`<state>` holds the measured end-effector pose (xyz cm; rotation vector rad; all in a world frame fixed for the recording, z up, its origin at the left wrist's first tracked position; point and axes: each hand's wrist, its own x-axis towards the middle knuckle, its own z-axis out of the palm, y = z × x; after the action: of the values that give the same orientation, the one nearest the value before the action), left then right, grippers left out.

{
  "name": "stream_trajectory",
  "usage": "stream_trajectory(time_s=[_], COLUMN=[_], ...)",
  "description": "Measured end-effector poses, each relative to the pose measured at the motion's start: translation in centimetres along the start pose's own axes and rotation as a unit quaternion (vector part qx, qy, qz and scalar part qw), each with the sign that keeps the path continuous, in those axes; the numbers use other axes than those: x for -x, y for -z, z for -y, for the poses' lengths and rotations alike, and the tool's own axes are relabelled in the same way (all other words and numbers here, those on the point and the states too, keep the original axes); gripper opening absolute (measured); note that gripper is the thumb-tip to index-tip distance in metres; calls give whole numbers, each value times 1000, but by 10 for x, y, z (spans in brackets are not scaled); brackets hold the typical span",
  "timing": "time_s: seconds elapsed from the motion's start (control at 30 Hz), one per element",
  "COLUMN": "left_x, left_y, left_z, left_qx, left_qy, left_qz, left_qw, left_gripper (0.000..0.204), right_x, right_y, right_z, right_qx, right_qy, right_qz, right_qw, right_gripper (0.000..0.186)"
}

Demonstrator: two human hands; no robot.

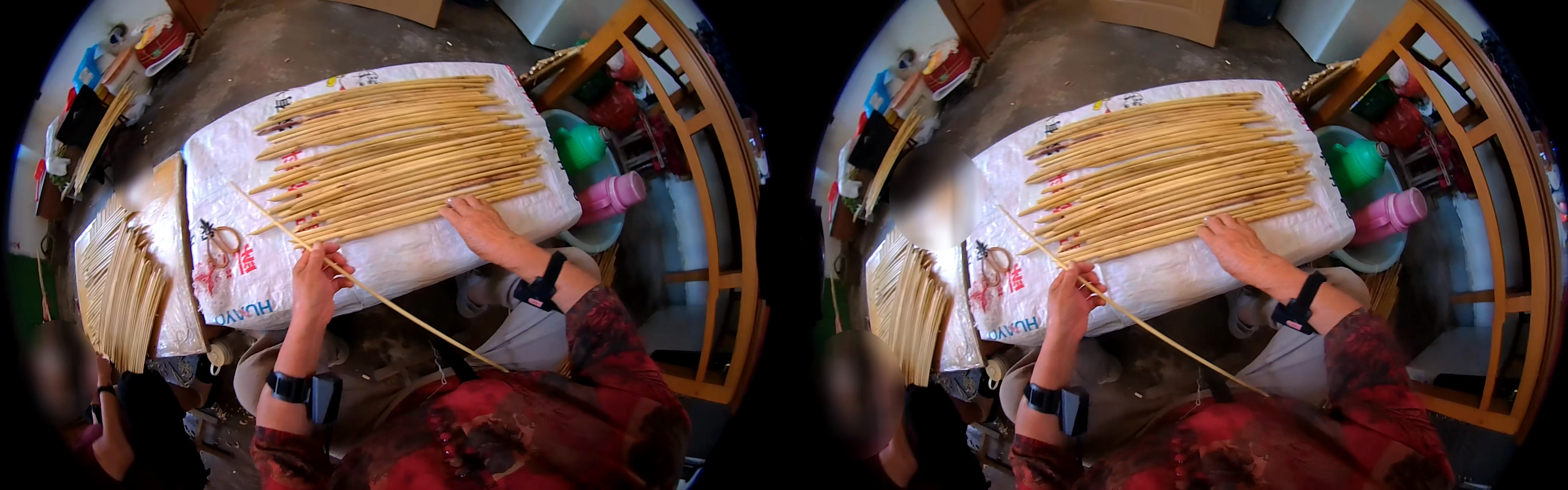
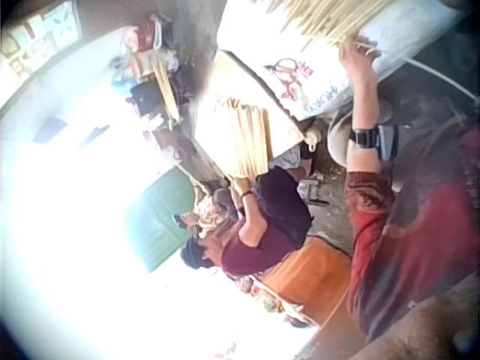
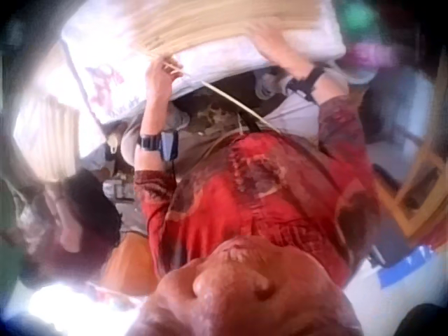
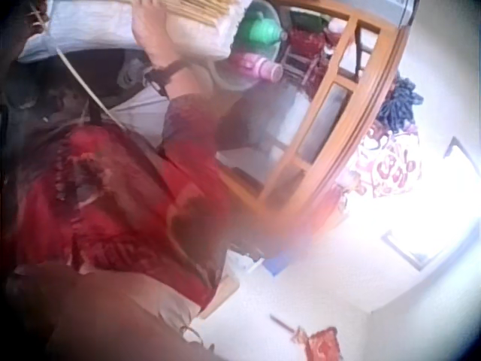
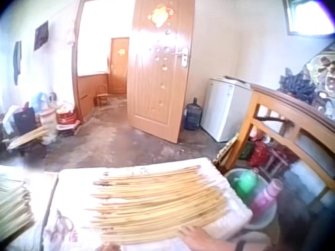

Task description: The person weaves together thin bamboo slats using string by hand, occasionally using shears to trim or manage the material, and organizing the slats on a work surface.

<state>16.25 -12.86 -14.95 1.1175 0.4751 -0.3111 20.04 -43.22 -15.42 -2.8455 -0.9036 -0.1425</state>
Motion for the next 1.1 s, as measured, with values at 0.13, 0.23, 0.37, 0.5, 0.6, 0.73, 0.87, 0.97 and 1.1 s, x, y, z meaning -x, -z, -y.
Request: stream_trajectory(time_s=[0.13,0.23,0.37,0.5,0.6,0.73,0.87,0.97,1.1], left_x=[1,0,-4,0,3,7,15,20,20], left_y=[8,6,3,0,-2,10,23,27,33], left_z=[0,0,7,7,3,2,0,0,1], left_qx=[-6,-12,-12,-3,-3,4,18,28,44], left_qy=[28,31,46,48,37,26,24,21,-1], left_qz=[-13,-15,-4,-15,-19,-29,-32,-32,-17], left_qw=[1000,999,999,999,999,999,999,999,999], left_gripper=[33,33,32,32,33,33,34,34,34], right_x=[0,3,5,-6,-24,-41,-49,-52,-51], right_y=[-6,0,-3,5,1,-12,-13,-5,8], right_z=[14,17,13,10,6,6,9,13,12], right_qx=[-24,-39,-56,-75,-65,-17,35,32,-50], right_qy=[-1,-8,-7,-20,12,47,57,65,20], right_qz=[20,46,10,-32,-43,-29,4,17,21], right_qw=[1000,998,998,996,997,998,998,997,998], right_gripper=[19,18,17,16,12,7,6,6,10])
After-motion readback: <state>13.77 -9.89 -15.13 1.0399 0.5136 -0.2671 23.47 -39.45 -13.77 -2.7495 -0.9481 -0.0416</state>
